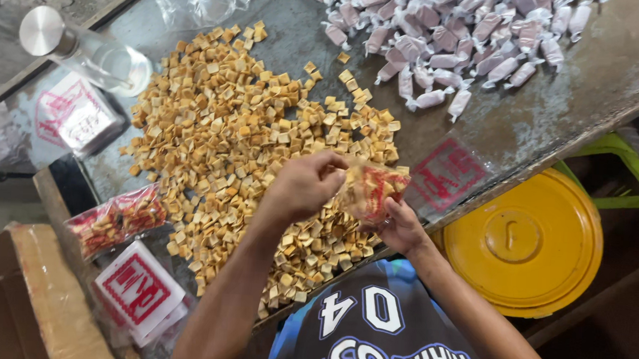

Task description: The person scoops small square crackers from a large pile on a table and places them into small clear plastic bags. The person fills one bag, sets it aside, and then repeats the process with a second bag.

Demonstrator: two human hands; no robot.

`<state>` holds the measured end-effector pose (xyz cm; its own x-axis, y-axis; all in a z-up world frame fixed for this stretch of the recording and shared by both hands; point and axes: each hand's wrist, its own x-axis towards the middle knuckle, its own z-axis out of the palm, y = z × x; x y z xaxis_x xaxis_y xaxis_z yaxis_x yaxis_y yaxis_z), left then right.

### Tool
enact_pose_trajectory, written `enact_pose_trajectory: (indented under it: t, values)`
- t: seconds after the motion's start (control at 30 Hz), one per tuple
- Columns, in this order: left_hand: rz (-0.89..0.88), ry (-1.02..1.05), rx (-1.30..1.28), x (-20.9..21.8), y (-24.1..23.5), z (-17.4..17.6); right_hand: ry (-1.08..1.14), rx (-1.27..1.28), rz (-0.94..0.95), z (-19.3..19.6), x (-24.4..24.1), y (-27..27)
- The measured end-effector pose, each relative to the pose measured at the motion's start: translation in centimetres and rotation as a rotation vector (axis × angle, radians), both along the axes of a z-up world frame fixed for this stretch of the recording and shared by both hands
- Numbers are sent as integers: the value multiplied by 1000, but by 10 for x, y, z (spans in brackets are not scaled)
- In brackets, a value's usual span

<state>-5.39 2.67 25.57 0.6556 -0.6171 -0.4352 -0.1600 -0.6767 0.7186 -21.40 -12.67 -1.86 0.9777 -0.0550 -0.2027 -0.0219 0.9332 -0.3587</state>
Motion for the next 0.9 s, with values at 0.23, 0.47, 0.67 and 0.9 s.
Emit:
enact_pose_trajectory:
  t: [0.23,0.47,0.67,0.9]
  values:
    - [-209,-101,-99,-16,40,5,-52,65,67,11,16,69]
    - [32,-115,-297,-18,94,38,-205,53,30,76,20,85]
    - [-127,-89,-37,-21,105,24,-114,-77,34,68,10,96]
    - [-285,-52,5,-4,103,36,-75,-64,7,42,12,84]
